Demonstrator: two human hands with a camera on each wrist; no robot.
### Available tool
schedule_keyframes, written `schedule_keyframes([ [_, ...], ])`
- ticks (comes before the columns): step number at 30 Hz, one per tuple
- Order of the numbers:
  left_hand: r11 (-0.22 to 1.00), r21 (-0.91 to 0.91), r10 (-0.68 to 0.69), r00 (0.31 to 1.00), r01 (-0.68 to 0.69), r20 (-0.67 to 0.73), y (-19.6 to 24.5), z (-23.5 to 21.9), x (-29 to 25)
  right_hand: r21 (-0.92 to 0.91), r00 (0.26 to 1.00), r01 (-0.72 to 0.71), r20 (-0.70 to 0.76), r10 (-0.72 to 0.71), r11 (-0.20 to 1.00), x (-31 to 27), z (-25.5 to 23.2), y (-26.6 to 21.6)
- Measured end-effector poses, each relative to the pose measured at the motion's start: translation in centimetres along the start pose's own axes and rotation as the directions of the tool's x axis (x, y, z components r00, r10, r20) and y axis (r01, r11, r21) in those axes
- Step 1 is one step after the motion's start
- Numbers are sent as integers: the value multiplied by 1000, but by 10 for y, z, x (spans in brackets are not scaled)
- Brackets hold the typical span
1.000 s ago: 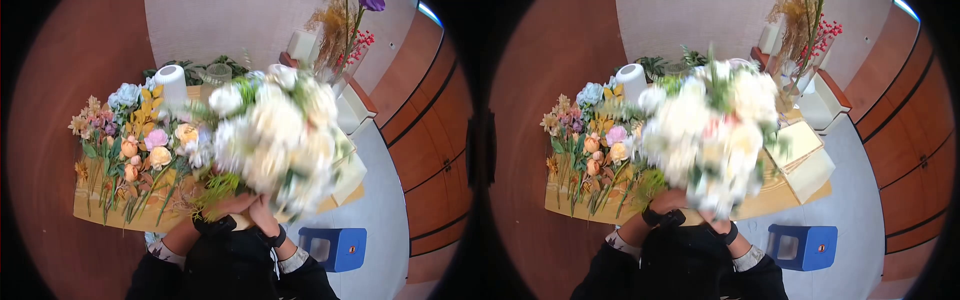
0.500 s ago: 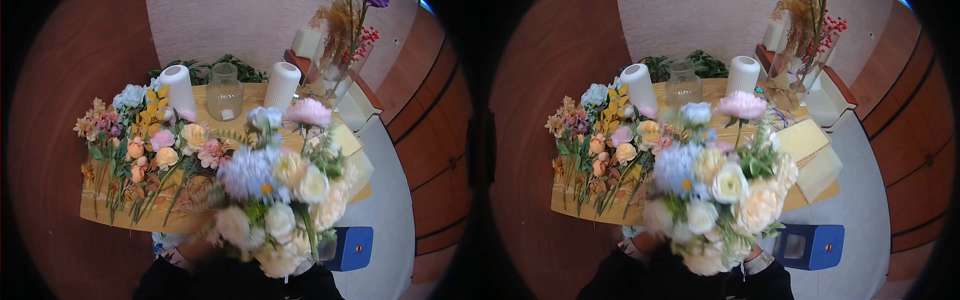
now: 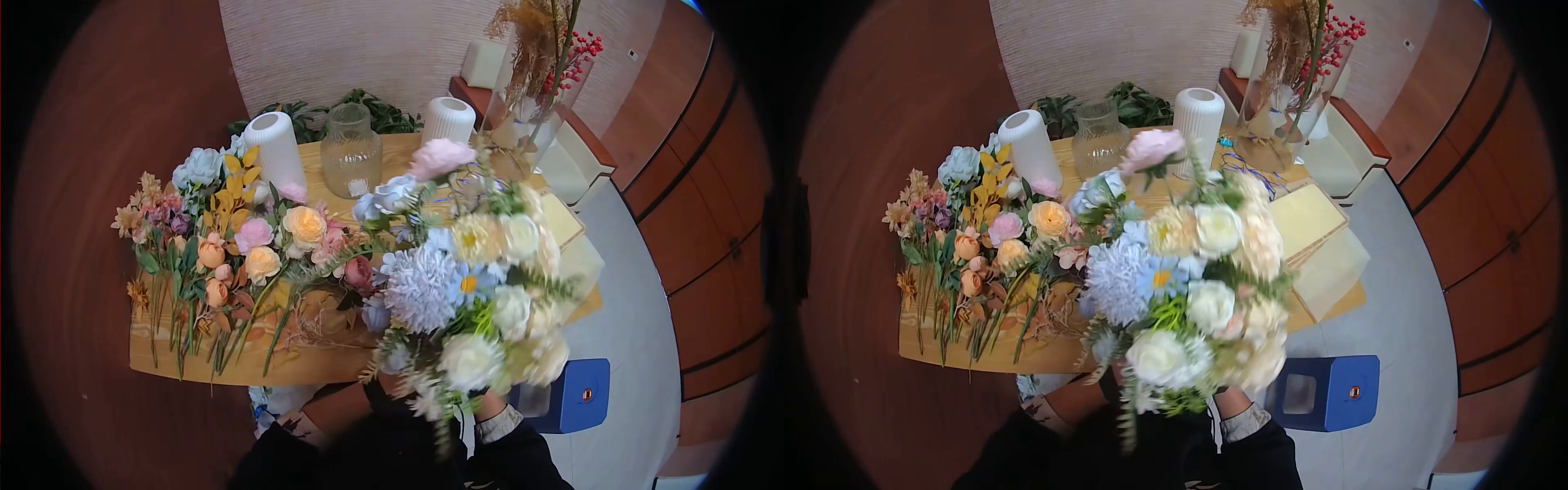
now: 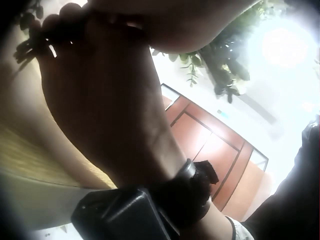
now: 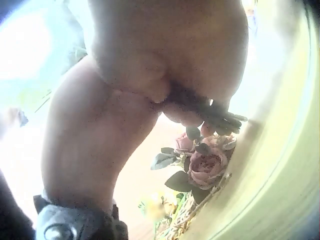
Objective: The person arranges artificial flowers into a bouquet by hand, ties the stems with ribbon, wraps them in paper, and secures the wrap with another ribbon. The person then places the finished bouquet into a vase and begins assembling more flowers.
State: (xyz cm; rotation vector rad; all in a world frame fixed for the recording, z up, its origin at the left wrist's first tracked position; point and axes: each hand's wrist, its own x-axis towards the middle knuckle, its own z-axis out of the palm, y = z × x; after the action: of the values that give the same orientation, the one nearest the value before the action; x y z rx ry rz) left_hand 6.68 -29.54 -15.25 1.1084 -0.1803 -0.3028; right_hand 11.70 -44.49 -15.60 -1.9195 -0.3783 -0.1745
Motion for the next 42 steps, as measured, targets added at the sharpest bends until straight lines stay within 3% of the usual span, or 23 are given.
schedule_keyframes([
  [1,1000,-12,-4,1000,4,15,1,0,0,8,1000,-17,10,17,1000,7,0,-1],
  [2,992,86,70,979,-87,190,16,2,9,16,999,-34,19,34,999,-14,-14,3],
  [3,652,638,349,909,-410,228,30,12,11,23,998,-51,29,51,998,-18,-11,11],
  [5,721,646,174,968,-251,182,46,22,14,36,995,-86,48,84,996,-10,-7,9],
  [6,721,646,173,968,-252,184,42,23,14,43,993,-103,58,100,994,-11,-7,10],
  [8,460,788,406,886,-409,223,28,23,15,56,988,-138,78,134,989,-7,-16,14],
  [15,324,837,470,843,-440,261,-21,10,44,92,959,-257,144,242,962,4,-13,15],
  [16,304,845,481,836,-441,263,-29,8,50,94,953,-275,158,258,957,-29,-24,27],
  [20,373,809,478,841,-455,254,29,19,30,106,925,-344,210,318,933,-136,-89,76],
  [23,440,768,473,847,-464,241,69,33,13,110,898,-397,253,361,911,-175,-117,97],
  [25,482,740,478,849,-468,226,100,47,15,105,877,-427,289,384,898,-7,-14,23],
  [26,511,781,376,910,-360,174,115,58,14,100,866,-441,308,393,892,-5,-8,18],
  [27,513,779,386,908,-360,165,106,56,18,92,855,-453,327,403,887,14,-6,16],
  [30,6,845,576,693,-535,434,65,39,37,46,814,-483,391,430,874,-5,-21,27],
  [31,14,854,597,690,-520,410,63,40,33,20,794,-493,418,441,870,3,-16,23],
  [33,-240,943,453,833,-230,318,84,49,21,-48,749,-507,470,467,861,3,-19,23],
  [34,-460,872,581,686,-166,437,94,48,27,-86,737,-498,483,473,863,8,-21,14],
  [35,69,947,635,746,-314,201,101,54,32,237,791,-540,471,390,807,13,-15,-9],
  [37,403,834,631,774,-376,44,106,56,40,779,893,-444,343,292,443,16,0,-49],
  [39,463,815,676,733,-350,-69,115,60,46,794,906,-419,333,261,440,16,-4,-62],
  [41,464,880,529,828,-102,-183,116,59,50,767,899,-426,301,317,480,17,-5,-71],
  [42,467,880,458,875,-88,-156,120,59,48,757,897,-427,283,340,496,18,-4,-75],
])
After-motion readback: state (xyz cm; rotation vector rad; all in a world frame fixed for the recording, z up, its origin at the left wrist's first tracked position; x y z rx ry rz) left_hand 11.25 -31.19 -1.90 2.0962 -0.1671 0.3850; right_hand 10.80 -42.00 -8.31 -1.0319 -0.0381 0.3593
